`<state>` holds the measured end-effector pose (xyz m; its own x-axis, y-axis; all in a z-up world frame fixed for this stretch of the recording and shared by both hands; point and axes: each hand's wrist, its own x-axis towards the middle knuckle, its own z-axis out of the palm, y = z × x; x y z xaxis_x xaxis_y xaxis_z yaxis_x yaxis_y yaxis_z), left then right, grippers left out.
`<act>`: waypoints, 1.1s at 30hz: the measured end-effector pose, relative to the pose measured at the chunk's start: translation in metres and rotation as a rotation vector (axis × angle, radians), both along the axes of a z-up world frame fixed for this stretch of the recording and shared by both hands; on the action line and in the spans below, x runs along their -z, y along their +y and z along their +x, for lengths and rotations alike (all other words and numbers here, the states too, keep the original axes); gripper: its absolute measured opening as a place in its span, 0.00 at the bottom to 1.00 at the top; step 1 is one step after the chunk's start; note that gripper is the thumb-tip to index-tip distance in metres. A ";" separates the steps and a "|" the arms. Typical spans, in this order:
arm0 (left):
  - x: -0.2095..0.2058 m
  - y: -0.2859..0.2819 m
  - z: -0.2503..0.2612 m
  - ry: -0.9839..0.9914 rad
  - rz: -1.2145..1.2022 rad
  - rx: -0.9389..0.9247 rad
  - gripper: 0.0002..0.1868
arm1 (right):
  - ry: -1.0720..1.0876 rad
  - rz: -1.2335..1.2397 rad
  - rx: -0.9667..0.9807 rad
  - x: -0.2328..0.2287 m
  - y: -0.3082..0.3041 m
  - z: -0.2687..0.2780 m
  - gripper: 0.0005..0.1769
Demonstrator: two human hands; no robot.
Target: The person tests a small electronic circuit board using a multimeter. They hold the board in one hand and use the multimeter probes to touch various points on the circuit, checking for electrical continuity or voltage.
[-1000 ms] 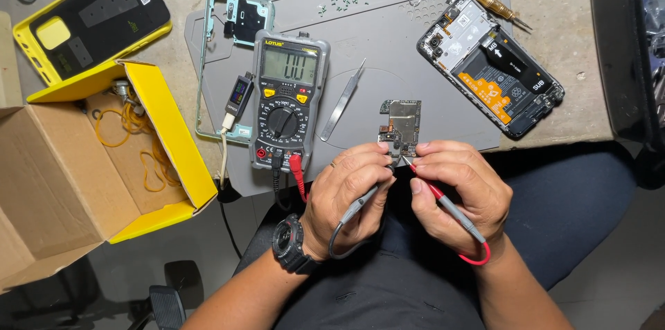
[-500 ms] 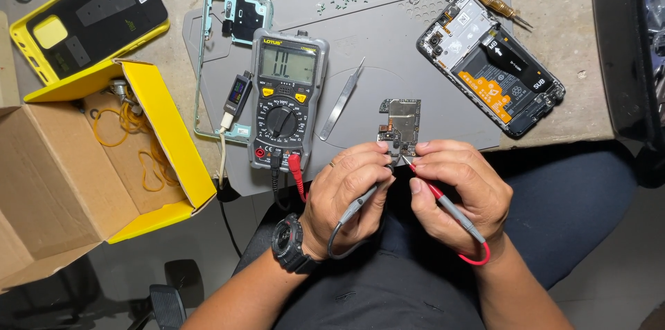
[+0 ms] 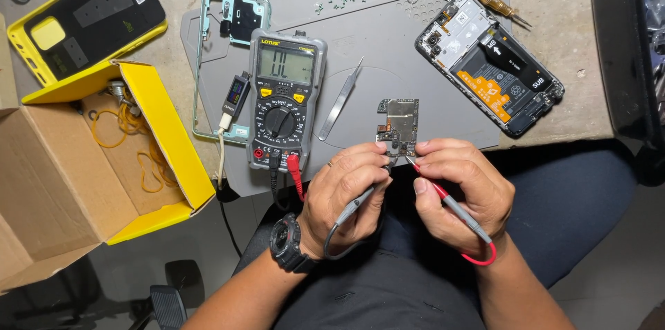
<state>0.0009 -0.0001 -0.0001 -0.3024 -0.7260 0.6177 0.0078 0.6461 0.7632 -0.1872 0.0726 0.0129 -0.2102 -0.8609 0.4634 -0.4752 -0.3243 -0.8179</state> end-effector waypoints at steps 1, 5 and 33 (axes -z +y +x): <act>0.000 0.000 0.000 0.006 -0.004 0.005 0.04 | -0.001 0.003 -0.001 0.000 0.000 0.000 0.04; -0.001 -0.002 0.000 0.008 -0.009 0.005 0.04 | 0.005 0.000 -0.004 0.000 -0.001 0.000 0.03; -0.001 -0.001 0.013 -0.134 0.010 0.115 0.07 | -0.008 0.065 0.050 -0.047 0.030 0.008 0.12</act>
